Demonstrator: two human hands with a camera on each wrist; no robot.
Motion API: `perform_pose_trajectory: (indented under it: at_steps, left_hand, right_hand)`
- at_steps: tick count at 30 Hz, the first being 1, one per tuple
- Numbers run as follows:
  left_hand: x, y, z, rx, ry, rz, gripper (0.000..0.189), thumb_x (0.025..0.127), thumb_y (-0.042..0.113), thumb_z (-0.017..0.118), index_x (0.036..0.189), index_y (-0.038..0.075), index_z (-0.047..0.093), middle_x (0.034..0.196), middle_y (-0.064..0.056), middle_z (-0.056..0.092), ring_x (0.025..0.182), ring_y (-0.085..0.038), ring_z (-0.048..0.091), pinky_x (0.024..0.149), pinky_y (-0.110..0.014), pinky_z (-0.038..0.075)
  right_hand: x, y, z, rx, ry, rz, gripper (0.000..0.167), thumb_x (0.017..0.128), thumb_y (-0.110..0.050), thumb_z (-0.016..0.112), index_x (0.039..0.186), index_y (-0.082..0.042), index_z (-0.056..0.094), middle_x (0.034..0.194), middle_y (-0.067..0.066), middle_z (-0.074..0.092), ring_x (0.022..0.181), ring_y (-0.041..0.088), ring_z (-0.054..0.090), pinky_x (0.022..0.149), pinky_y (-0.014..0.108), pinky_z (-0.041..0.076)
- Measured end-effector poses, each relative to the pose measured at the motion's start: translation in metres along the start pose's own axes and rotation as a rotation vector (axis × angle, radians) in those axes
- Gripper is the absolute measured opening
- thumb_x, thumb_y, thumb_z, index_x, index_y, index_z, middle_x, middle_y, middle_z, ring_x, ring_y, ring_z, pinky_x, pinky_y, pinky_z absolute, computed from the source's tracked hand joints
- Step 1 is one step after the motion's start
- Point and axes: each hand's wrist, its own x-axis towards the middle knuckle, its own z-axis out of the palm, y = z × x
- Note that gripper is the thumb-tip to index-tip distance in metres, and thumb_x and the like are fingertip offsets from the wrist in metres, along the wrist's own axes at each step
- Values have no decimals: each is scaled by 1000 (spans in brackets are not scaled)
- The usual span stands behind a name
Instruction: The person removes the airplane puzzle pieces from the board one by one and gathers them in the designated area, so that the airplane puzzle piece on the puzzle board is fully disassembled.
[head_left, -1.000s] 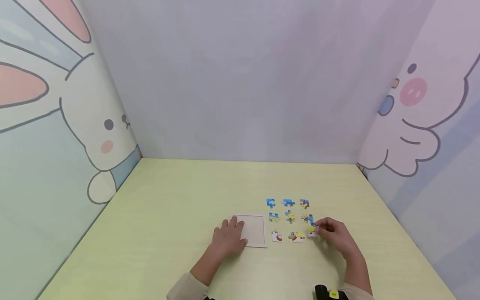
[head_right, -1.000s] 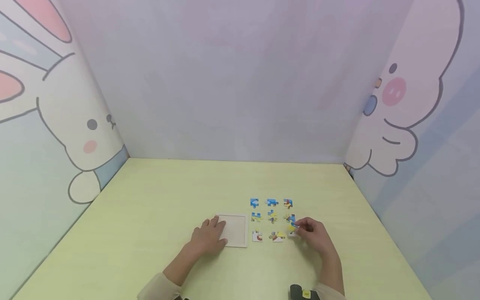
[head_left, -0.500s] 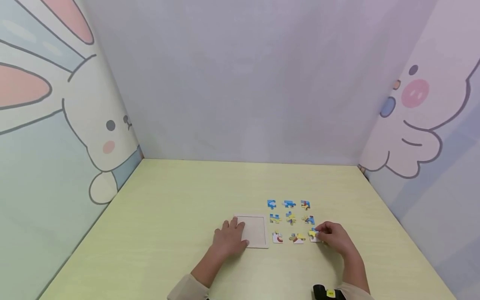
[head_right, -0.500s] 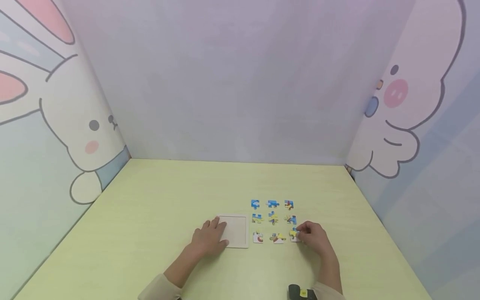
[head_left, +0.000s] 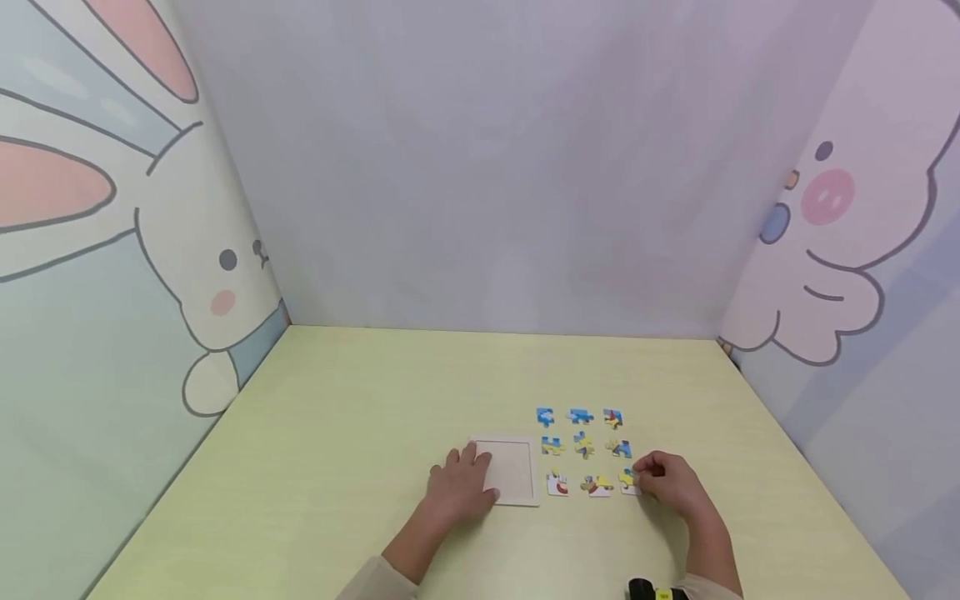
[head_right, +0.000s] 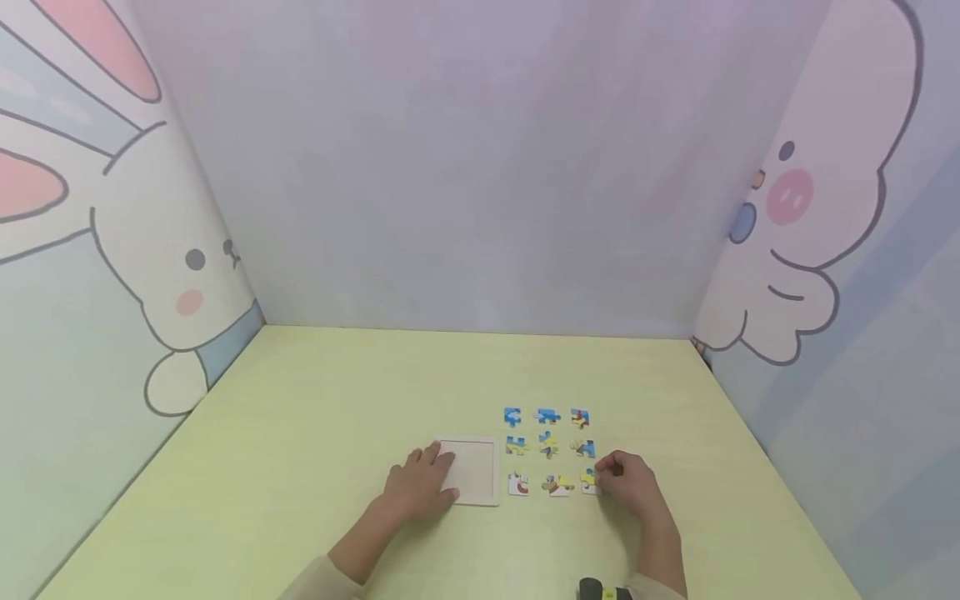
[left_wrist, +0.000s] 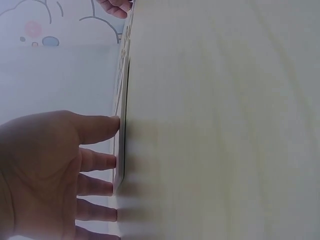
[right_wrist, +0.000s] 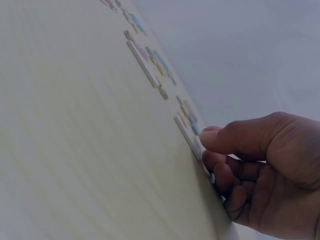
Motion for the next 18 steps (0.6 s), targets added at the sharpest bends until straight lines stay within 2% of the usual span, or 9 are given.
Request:
perform_pose_trajectory:
  at_steps: [6, 13, 18]
  left_hand:
    - [4, -9, -2, -24, -20, 30, 56, 89, 33, 72, 136, 5, 59, 146, -19, 47, 130, -40, 44, 93, -62, 42]
    - [0, -17, -8, -105, -74, 34, 56, 88, 30, 73, 136, 6, 59, 149, -22, 44, 136, -46, 39, 98, -69, 37]
    - [1, -23, -8, -163, -92, 52, 55, 89, 30, 70, 137, 5, 59, 151, -24, 40, 138, -46, 36, 100, -70, 34]
  right_hand:
    - [1, -5, -3, 26, -23, -31, 12, 89, 1, 63, 100, 5, 64, 82, 6, 57, 72, 20, 50, 60, 29, 44]
    - [-3, -19, -6, 45, -34, -112, 15, 92, -2, 64, 104, 7, 64, 86, 5, 60, 78, 19, 50, 64, 29, 43]
    - [-8, -28, -12, 37, -14, -178, 16, 95, -3, 64, 106, 8, 64, 87, 6, 61, 76, 17, 51, 64, 28, 45]
